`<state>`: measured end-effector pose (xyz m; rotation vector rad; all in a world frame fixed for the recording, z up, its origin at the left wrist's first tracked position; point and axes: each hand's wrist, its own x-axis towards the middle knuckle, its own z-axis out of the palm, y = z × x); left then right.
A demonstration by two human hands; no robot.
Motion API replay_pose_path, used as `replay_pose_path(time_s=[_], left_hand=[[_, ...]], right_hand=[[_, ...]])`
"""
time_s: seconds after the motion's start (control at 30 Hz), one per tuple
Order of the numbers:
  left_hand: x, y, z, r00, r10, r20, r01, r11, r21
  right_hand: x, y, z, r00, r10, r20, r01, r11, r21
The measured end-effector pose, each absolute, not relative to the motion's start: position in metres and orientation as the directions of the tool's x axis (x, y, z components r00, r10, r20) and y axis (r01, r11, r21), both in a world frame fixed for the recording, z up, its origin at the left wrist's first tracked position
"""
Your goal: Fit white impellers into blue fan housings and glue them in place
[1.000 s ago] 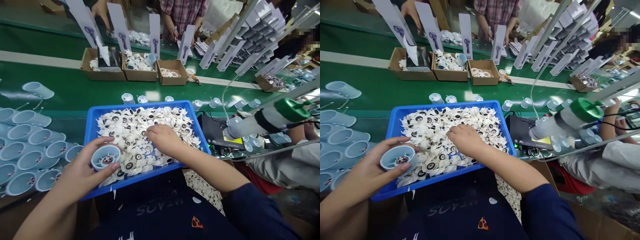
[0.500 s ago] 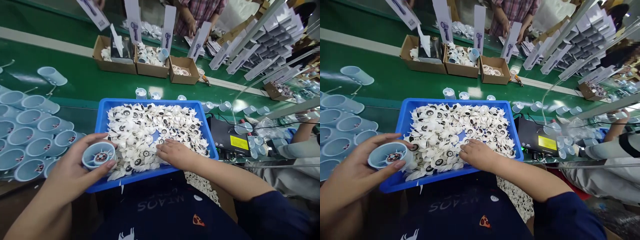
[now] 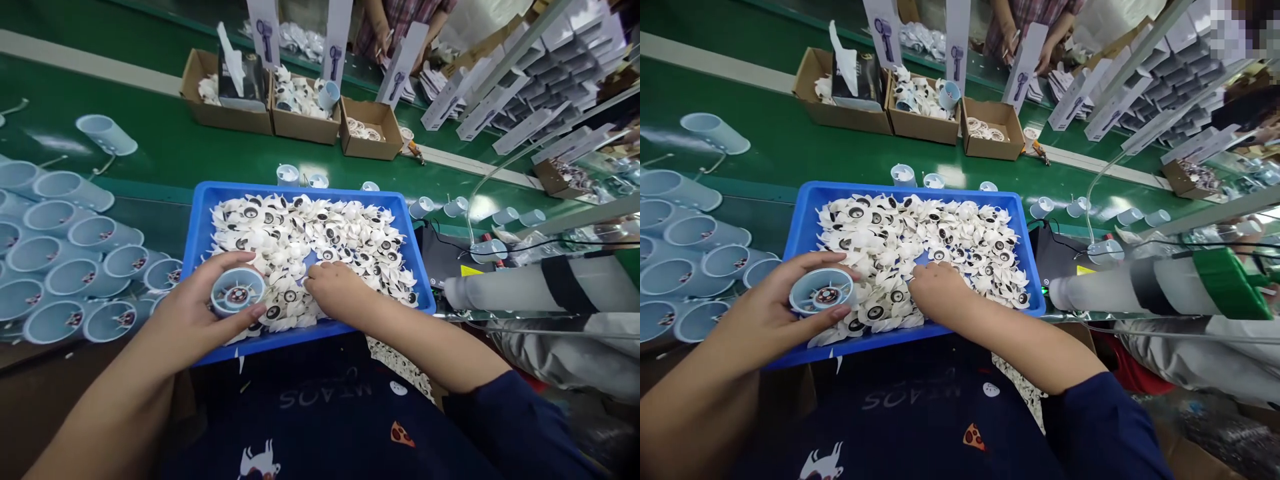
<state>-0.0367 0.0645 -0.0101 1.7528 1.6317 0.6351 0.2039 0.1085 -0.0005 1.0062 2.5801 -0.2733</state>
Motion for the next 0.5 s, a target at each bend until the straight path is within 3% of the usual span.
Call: replay_pose_path(time_s=[0.17, 0.37, 0.43, 0.5], left_hand=[[-0.033, 0.059, -0.016, 0.14, 0.981, -0.134, 0.63, 0.016, 0.776], [-0.019, 0.055, -0.019, 0.124, 0.992, -0.035, 0.579, -0.044, 0.814], [-0.021, 0.053, -0.021, 0.116, 0.993, 0.022, 0.56, -0.084, 0.824], [-0.027, 0.049, -0.023, 0.12, 0.991, 0.066, 0.535, -0.121, 0.836]], right_hand=[[0.203, 0.113, -0.007, -0.658, 0.637, -0.402, 0.715, 0.695, -0.068], [0.208, 0.121, -0.016, -0.622, 0.68, -0.388, 0.773, 0.611, -0.169], [0.216, 0.116, -0.014, -0.63, 0.696, -0.345, 0.767, 0.485, -0.42], [0.224, 0.106, -0.013, -0.632, 0.699, -0.335, 0.552, 0.103, -0.827]])
